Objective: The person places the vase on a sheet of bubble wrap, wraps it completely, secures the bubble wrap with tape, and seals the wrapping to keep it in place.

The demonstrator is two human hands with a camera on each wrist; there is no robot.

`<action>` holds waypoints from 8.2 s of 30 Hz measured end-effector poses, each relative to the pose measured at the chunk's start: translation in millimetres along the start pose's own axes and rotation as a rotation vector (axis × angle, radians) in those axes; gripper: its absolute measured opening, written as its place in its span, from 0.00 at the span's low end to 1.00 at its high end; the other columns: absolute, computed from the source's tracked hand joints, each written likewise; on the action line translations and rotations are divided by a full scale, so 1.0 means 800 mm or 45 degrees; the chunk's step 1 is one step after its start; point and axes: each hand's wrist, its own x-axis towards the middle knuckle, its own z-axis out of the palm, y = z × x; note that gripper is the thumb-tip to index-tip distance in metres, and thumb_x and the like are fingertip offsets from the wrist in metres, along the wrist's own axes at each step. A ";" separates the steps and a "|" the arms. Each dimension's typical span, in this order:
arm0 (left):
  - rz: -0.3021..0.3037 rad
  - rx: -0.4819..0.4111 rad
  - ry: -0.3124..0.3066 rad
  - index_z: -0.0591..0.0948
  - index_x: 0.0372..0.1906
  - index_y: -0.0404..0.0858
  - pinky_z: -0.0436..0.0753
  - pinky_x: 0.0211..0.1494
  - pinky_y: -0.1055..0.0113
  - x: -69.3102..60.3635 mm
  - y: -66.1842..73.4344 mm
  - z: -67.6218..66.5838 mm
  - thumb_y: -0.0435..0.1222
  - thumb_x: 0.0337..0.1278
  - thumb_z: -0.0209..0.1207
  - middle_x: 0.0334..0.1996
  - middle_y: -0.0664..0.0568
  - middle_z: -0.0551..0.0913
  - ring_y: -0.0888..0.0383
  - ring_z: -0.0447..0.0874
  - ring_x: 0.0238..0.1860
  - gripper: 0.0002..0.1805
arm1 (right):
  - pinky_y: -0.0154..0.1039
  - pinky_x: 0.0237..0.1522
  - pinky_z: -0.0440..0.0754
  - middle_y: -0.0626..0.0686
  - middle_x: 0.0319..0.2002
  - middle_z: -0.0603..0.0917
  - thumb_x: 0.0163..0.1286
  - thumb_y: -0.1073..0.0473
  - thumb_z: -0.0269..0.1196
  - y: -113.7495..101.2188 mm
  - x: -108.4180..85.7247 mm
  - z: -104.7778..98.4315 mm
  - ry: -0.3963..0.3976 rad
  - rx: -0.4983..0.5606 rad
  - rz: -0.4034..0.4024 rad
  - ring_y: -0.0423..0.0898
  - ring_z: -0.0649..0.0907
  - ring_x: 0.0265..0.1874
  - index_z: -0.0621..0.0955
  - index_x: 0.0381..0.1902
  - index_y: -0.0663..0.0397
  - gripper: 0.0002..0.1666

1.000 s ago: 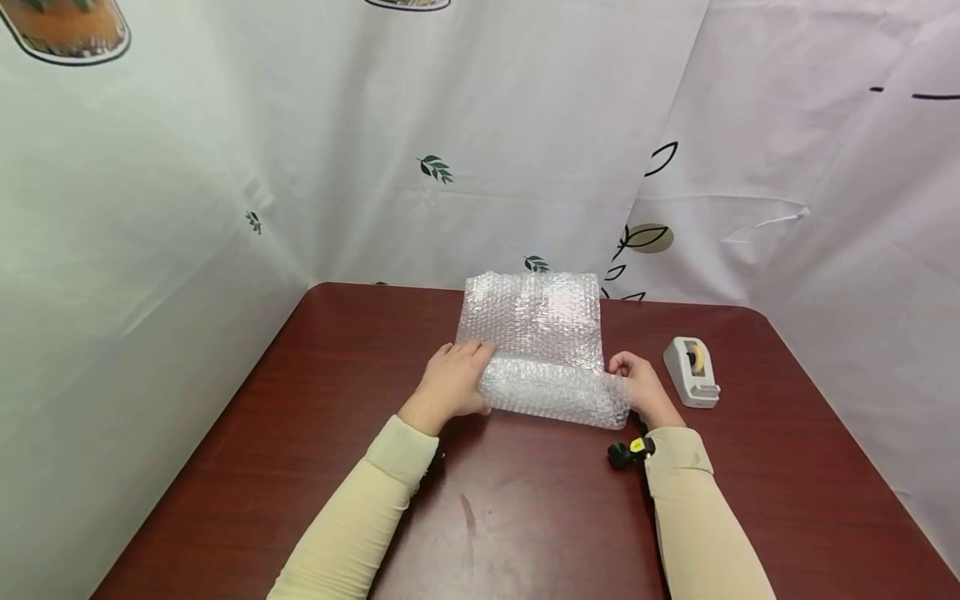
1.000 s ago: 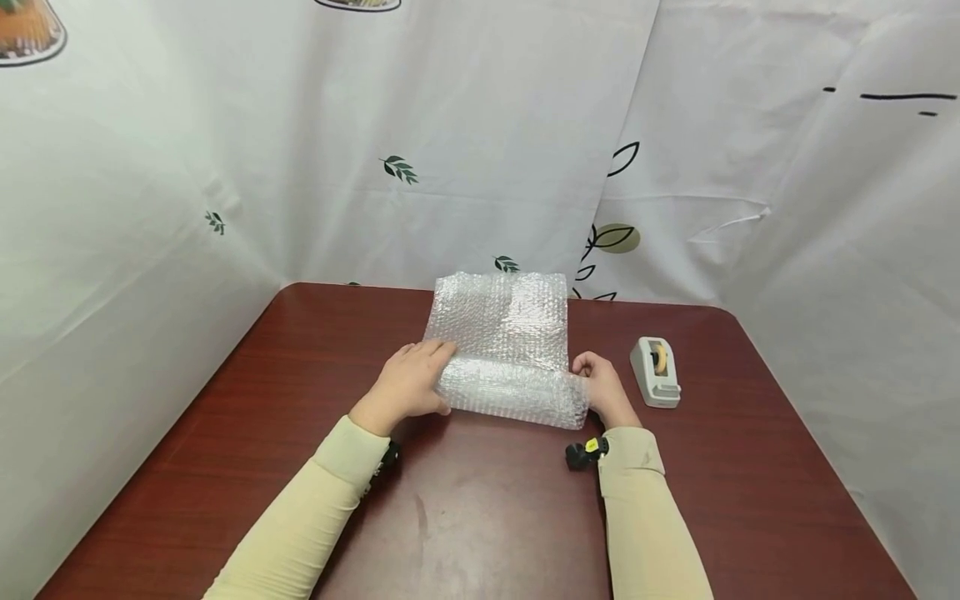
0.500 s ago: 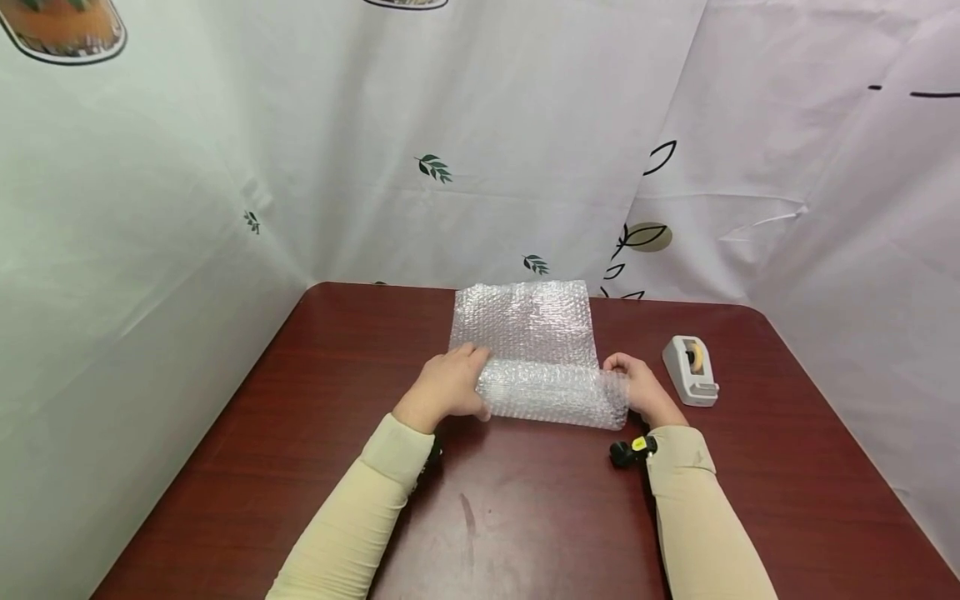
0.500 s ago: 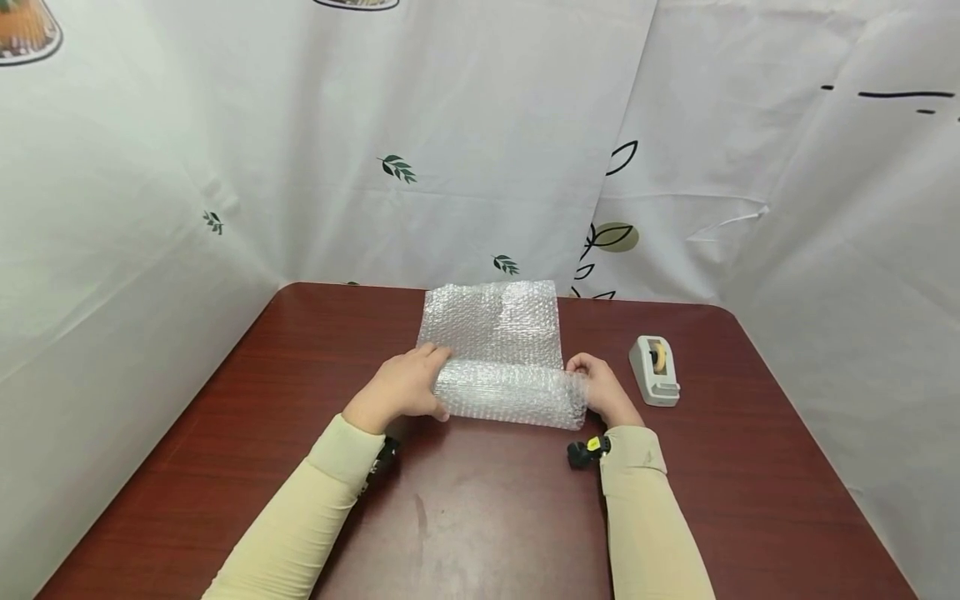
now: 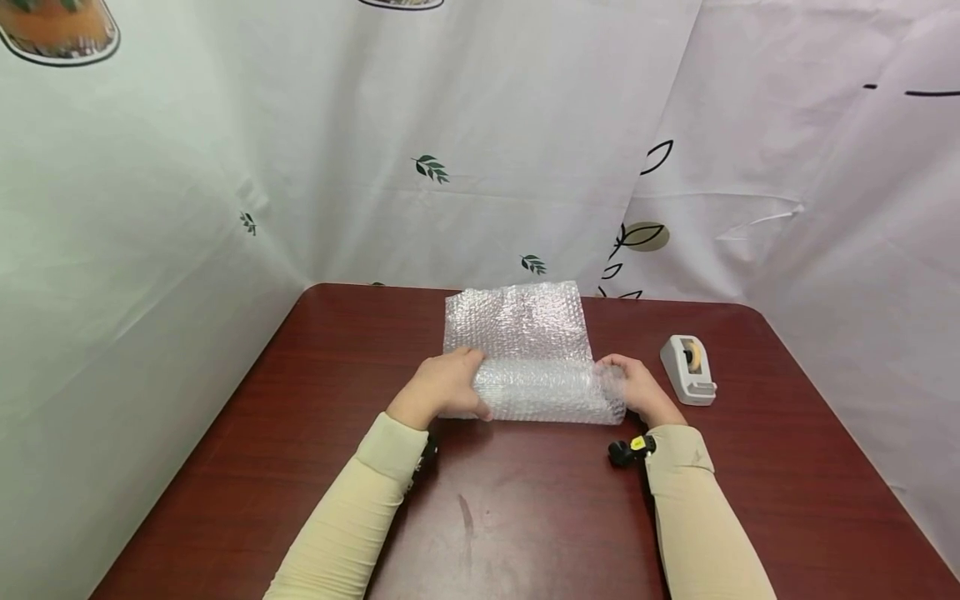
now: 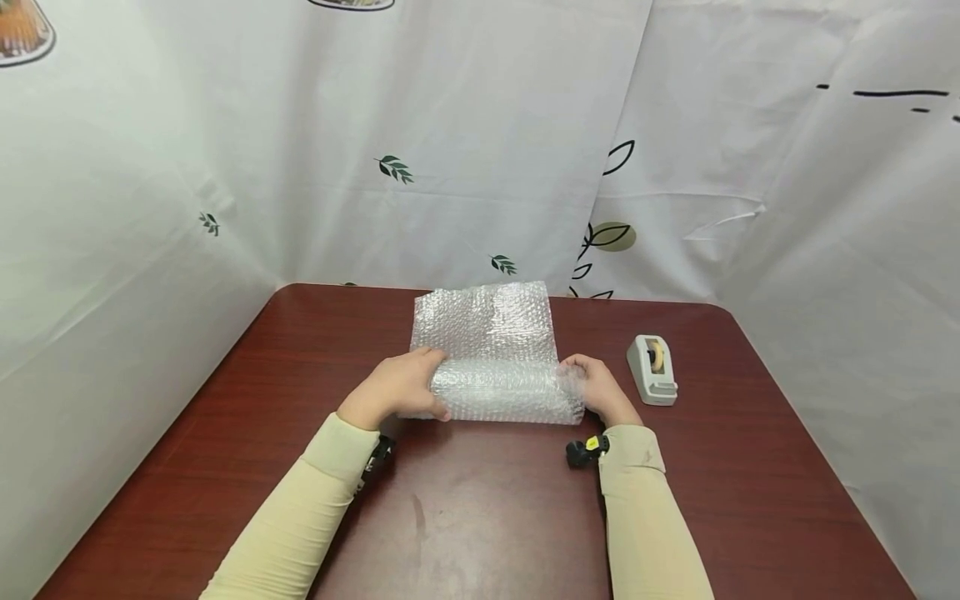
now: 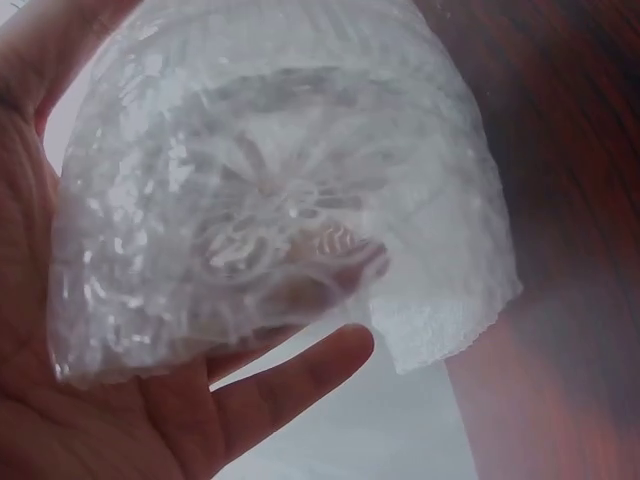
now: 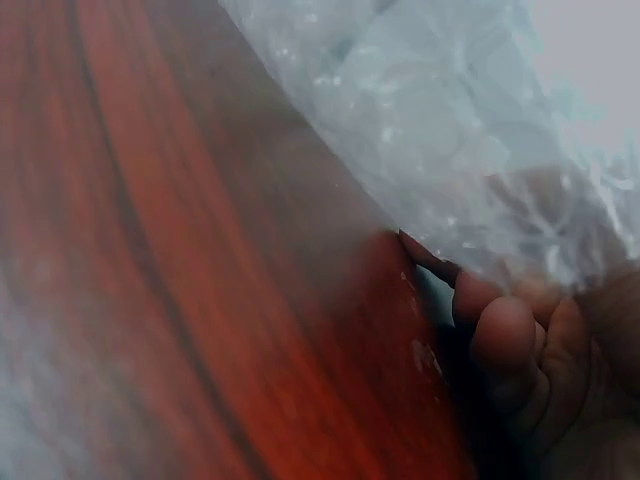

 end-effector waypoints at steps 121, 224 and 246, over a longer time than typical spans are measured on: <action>0.153 0.192 0.088 0.76 0.63 0.45 0.80 0.52 0.55 -0.010 0.017 -0.004 0.36 0.24 0.75 0.52 0.52 0.81 0.48 0.78 0.50 0.45 | 0.36 0.34 0.71 0.55 0.30 0.74 0.69 0.76 0.57 -0.040 -0.017 0.001 -0.061 -0.049 -0.214 0.46 0.72 0.29 0.75 0.62 0.70 0.23; 0.014 -0.709 -0.183 0.77 0.55 0.47 0.75 0.60 0.52 0.007 -0.045 -0.002 0.43 0.37 0.75 0.62 0.48 0.76 0.51 0.73 0.60 0.33 | 0.37 0.12 0.66 0.45 0.12 0.71 0.65 0.65 0.65 -0.012 -0.002 0.011 0.008 0.135 0.206 0.39 0.64 0.08 0.85 0.32 0.60 0.04; -0.159 -0.691 -0.250 0.64 0.76 0.35 0.62 0.75 0.47 -0.003 -0.054 -0.004 0.61 0.50 0.67 0.76 0.41 0.63 0.45 0.58 0.76 0.54 | 0.36 0.11 0.65 0.46 0.19 0.74 0.63 0.67 0.64 -0.014 0.000 0.016 0.024 0.196 0.200 0.39 0.64 0.09 0.79 0.47 0.66 0.15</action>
